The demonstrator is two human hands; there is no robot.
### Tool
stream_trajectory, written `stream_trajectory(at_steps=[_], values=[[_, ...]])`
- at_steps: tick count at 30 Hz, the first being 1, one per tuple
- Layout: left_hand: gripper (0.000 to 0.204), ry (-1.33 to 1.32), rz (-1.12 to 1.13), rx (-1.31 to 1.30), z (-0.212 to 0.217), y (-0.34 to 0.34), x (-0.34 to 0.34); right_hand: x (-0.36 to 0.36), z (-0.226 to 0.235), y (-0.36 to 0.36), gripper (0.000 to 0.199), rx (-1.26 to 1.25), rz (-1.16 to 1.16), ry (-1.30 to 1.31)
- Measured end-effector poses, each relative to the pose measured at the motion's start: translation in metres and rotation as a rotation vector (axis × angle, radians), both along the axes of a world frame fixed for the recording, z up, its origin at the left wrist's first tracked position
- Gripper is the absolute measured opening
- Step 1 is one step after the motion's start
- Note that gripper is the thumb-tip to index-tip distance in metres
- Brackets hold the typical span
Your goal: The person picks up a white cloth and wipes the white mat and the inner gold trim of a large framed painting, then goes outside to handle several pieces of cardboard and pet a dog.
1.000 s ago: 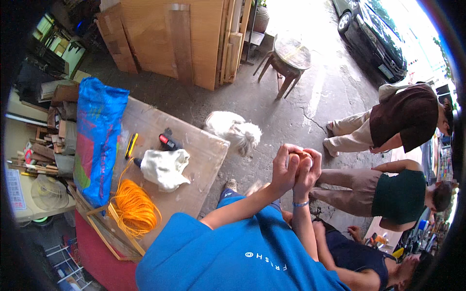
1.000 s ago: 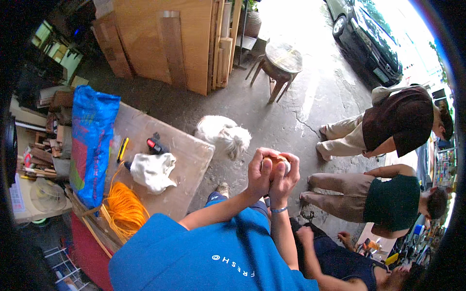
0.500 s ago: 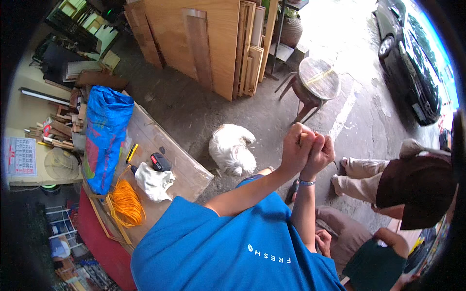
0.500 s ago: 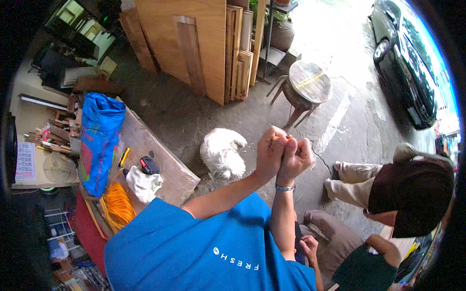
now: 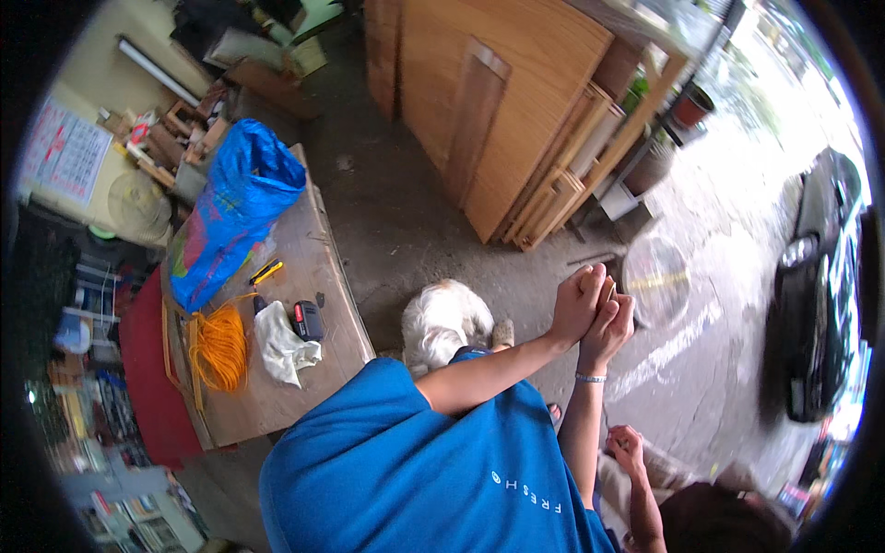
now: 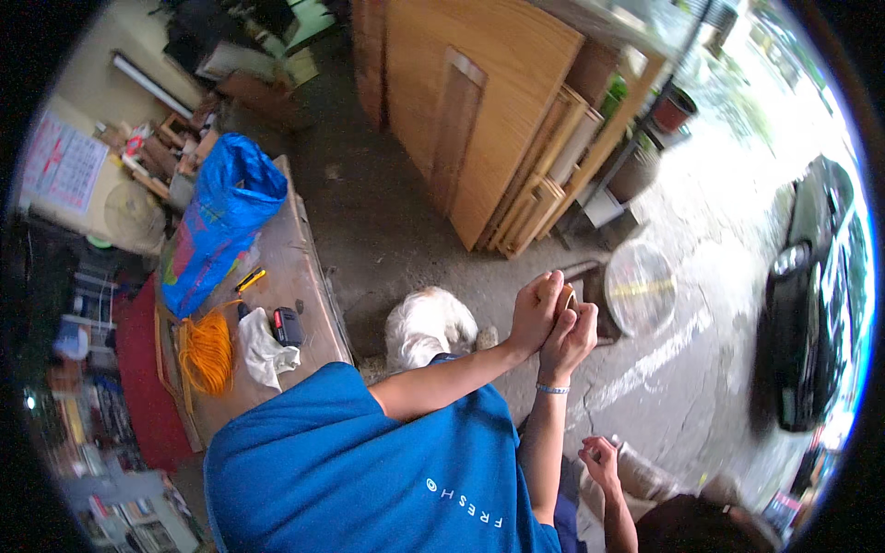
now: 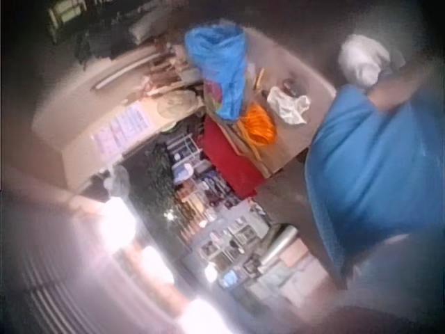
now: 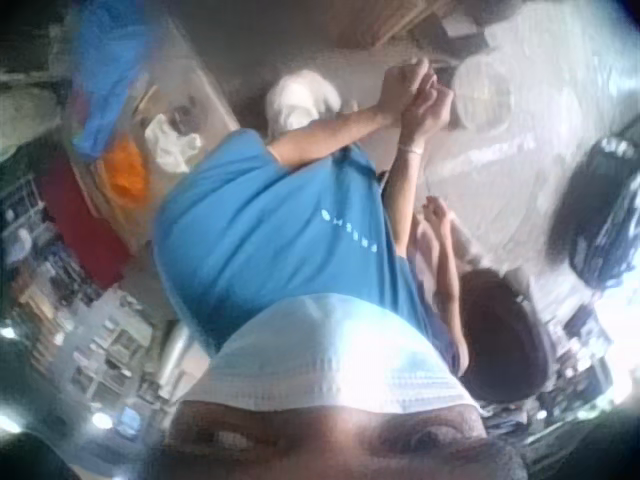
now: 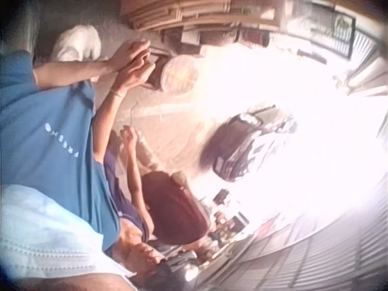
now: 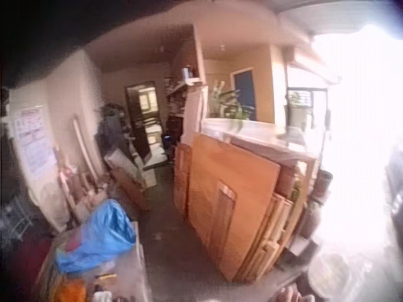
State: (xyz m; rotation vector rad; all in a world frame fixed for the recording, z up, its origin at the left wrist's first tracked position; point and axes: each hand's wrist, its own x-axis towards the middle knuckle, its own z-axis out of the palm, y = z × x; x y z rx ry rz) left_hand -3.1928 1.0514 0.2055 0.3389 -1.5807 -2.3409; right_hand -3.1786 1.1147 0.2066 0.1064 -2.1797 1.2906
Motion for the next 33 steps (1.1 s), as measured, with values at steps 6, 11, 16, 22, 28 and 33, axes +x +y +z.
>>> stream_trajectory(at_steps=[6, 11, 16, 22, 28, 33], values=[[0.048, -0.069, 0.239, -0.132, 0.001, -0.105, -0.093, -0.110, -0.005, -0.094, 0.046, 0.090, 0.245, -0.003], [0.047, -0.044, 0.396, 0.219, 0.028, -0.212, -0.118, -0.162, 0.008, -0.204, 0.043, 0.129, 0.553, 0.139], [0.030, 0.074, 0.757, 0.557, 0.004, -0.309, -0.114, -0.189, 0.018, -0.313, 0.042, 0.313, 1.039, -0.032], [0.039, -0.024, 0.960, 0.378, -0.045, -0.432, -0.131, -0.242, -0.042, -0.450, 0.042, 0.205, 1.383, -0.143], [0.054, -0.528, 1.368, -1.111, 0.010, -0.577, -0.109, -0.321, -0.028, -0.613, 0.034, 0.014, 1.452, -0.462], [0.049, -1.167, 1.440, -1.248, 0.065, -0.666, -0.056, -0.266, -0.048, -0.744, 0.039, 0.191, 1.760, -0.471]])
